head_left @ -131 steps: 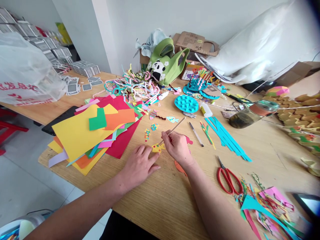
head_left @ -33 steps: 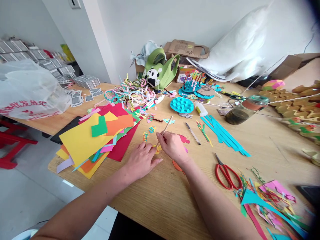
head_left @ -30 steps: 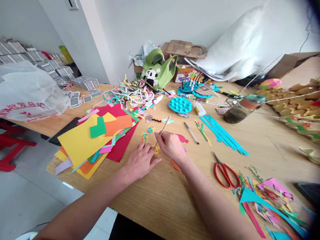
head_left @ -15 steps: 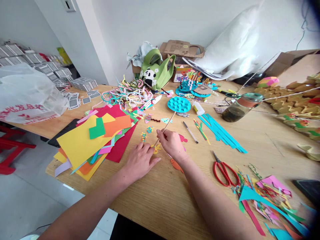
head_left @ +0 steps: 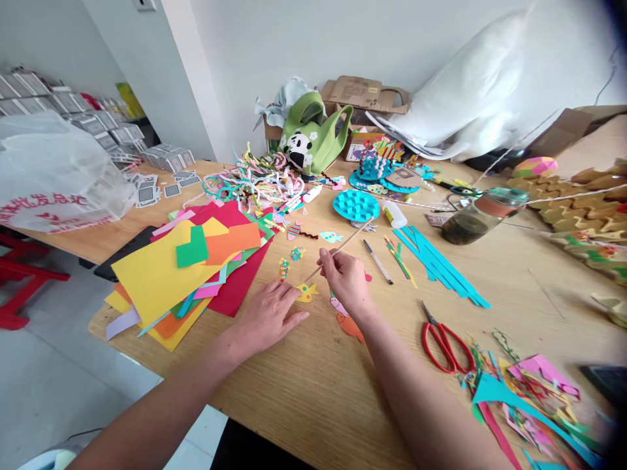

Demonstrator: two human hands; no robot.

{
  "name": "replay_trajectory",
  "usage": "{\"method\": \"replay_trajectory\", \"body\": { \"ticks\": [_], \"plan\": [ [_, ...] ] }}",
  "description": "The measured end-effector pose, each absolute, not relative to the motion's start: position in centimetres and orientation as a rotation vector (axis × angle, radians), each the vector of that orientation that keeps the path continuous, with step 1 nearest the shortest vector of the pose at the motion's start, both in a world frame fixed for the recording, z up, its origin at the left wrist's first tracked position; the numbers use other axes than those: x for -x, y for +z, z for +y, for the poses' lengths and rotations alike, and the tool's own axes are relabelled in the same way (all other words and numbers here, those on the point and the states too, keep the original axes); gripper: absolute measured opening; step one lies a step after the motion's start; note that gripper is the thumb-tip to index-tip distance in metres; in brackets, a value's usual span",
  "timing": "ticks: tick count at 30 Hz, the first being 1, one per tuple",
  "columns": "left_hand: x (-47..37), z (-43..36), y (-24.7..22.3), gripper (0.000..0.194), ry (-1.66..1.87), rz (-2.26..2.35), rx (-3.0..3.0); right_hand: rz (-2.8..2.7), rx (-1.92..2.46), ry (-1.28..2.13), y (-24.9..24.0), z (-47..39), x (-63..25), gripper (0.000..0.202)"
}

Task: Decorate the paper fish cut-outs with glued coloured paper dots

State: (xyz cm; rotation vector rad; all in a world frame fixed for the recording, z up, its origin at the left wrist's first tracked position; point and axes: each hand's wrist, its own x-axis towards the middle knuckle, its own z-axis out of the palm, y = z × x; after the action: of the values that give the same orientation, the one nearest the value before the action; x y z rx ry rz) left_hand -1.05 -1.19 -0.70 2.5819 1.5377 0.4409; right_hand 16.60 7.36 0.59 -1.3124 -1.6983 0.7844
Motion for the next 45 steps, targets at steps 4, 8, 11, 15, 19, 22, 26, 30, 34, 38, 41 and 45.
{"method": "replay_trajectory", "body": {
  "ticks": [4,8,11,15,19,22,26,30,34,38,41,45],
  "plan": [
    [1.9,-1.2,-1.0,0.031,0.457,1.448,-2.614,-1.669,1.297,0.816,0.3,7.4,-16.6,0.050],
    [1.8,-1.3,-1.5,0.030,0.542,1.423,-2.618,-1.627,1.276,0.838,0.0,7.4,-16.5,0.048],
    [1.4,-1.5,-1.6,0.026,0.600,1.461,-2.610,-1.640,1.278,0.837,0.0,7.1,-16.2,0.046],
    [1.0,-1.7,-1.6,0.022,0.634,1.506,-2.596,-1.702,1.286,0.819,0.6,6.7,-15.7,0.044],
    [1.1,-1.8,-1.7,0.019,0.616,1.526,-2.595,-1.823,1.258,0.787,2.1,7.4,-14.9,0.039],
    [1.1,-1.8,-1.9,0.016,0.616,1.527,-2.600,-1.920,1.226,0.738,3.0,8.4,-13.8,0.036],
    [1.1,-1.8,-2.0,0.016,0.615,1.545,-2.594,-1.985,1.219,0.712,2.7,9.2,-12.3,0.037],
    [1.0,-1.7,-1.9,0.018,0.599,1.548,-2.591,-1.997,1.238,0.656,1.4,9.0,-11.7,0.036],
    [1.0,-1.7,-1.9,0.020,0.579,1.552,-2.580,-2.017,1.232,0.592,0.7,8.9,-11.8,0.035],
    [1.0,-1.7,-1.9,0.021,0.582,1.540,-2.575,-2.042,1.240,0.538,0.5,9.0,-11.9,0.034],
    [1.1,-1.7,-1.9,0.021,0.589,1.537,-2.580,-2.080,1.237,0.492,0.4,8.9,-11.8,0.034],
    [1.1,-1.8,-1.8,0.021,0.590,1.542,-2.590,-2.079,1.220,0.579,0.5,8.7,-11.6,0.033]
  ]
}}
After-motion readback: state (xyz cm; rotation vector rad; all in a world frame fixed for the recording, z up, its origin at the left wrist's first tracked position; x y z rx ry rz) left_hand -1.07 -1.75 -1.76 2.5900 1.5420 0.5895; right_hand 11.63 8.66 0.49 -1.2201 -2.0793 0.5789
